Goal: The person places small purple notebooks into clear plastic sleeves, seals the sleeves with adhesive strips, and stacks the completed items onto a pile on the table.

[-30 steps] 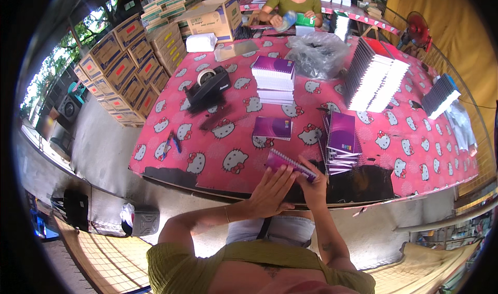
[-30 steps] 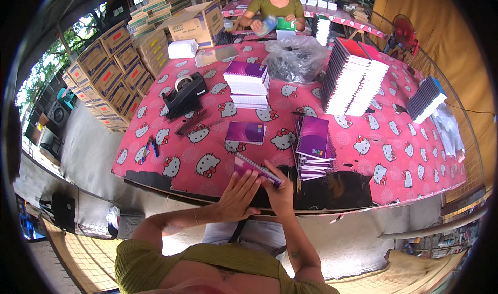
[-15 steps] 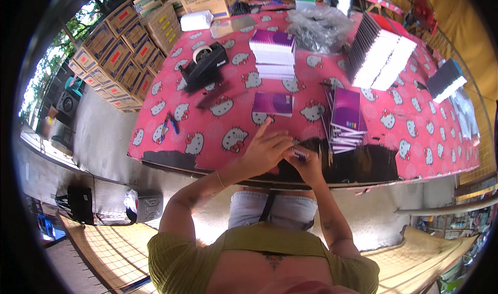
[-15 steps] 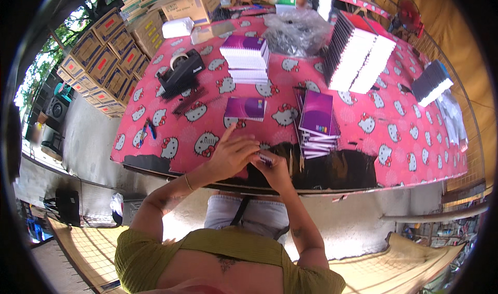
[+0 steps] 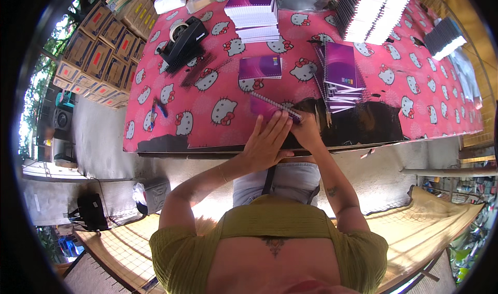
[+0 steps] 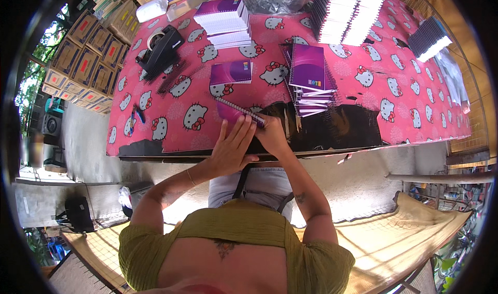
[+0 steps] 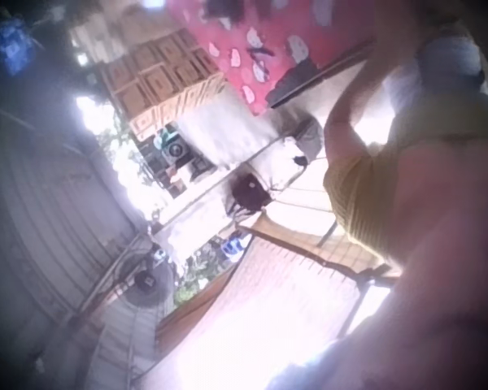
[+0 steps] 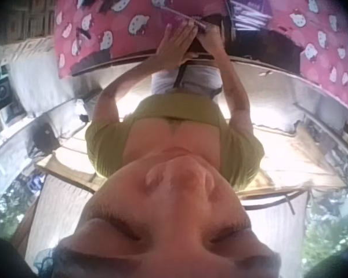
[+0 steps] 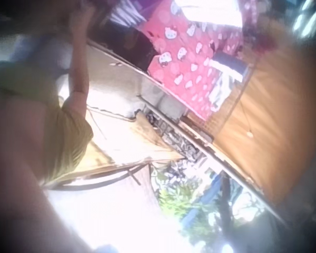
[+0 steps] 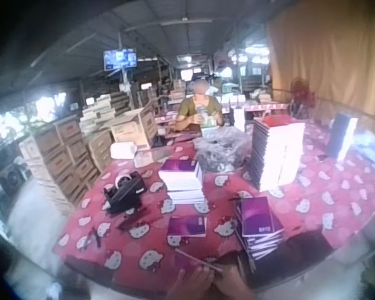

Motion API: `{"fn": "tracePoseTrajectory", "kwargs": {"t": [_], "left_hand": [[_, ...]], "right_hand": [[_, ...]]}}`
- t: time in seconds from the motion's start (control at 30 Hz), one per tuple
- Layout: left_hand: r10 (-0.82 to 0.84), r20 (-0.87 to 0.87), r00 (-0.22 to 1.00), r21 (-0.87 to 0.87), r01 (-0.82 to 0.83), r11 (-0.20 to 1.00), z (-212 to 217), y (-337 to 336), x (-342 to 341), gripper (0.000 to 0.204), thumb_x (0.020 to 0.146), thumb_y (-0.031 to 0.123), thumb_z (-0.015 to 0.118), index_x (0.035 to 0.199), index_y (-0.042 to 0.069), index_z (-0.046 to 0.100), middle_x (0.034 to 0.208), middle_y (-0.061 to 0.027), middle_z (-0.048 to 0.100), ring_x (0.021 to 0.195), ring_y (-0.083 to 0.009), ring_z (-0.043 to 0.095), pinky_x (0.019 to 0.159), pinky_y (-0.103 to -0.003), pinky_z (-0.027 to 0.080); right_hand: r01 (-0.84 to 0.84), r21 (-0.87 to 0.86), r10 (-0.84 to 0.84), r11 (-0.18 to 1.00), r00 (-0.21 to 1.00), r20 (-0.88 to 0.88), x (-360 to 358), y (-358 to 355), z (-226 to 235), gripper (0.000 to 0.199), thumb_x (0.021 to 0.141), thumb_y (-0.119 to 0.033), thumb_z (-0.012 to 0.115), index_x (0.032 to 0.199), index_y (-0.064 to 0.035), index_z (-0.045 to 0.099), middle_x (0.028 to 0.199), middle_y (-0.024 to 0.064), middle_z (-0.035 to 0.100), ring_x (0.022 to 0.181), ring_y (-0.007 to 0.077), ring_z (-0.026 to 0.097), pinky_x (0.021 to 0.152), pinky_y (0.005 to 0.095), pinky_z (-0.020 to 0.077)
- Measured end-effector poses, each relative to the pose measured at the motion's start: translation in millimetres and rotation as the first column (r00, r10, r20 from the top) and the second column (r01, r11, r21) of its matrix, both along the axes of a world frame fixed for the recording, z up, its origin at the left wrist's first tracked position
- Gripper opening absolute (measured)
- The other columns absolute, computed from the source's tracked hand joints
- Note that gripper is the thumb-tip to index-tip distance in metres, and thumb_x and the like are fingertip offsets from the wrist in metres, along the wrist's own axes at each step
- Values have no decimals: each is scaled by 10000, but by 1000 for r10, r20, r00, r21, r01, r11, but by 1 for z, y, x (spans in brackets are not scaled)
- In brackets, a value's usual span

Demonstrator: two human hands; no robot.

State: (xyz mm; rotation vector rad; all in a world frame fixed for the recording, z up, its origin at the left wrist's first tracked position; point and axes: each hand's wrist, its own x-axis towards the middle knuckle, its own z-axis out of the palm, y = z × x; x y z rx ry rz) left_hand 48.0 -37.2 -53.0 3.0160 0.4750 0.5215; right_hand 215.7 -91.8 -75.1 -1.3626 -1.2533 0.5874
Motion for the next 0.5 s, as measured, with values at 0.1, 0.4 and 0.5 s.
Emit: {"fn": "tracePoseTrajectory", "kwargs": {"t": [0.1,0.4,0.5], "left_hand": [[65,203,977,-18,-62,998,30,12,14,661,959,469,513,1411,-7,438,1485,-210,422,1413,-346,375,1162,-623,105],[-133,248,960,-98,161,982,59,53,21,147,924,238,638,1003,118,607,982,-44,655,983,-233,654,1179,-582,152],[-138,196,971,-153,169,974,44,49,21,164,910,248,653,985,119,586,974,-52,635,988,-240,640,1173,-564,185]], "right_hand": [[-16,-88,15,996,1000,-5,5,1,1,245,852,-70,706,1087,-5,691,788,170,693,679,185,668,661,332,513],[-23,-209,42,978,995,86,3,1,18,266,839,-138,745,1052,11,683,837,204,688,746,319,691,680,356,521],[-19,-156,48,988,981,188,2,-5,15,304,837,-167,754,1068,12,673,883,198,695,812,330,701,710,362,526]]}}
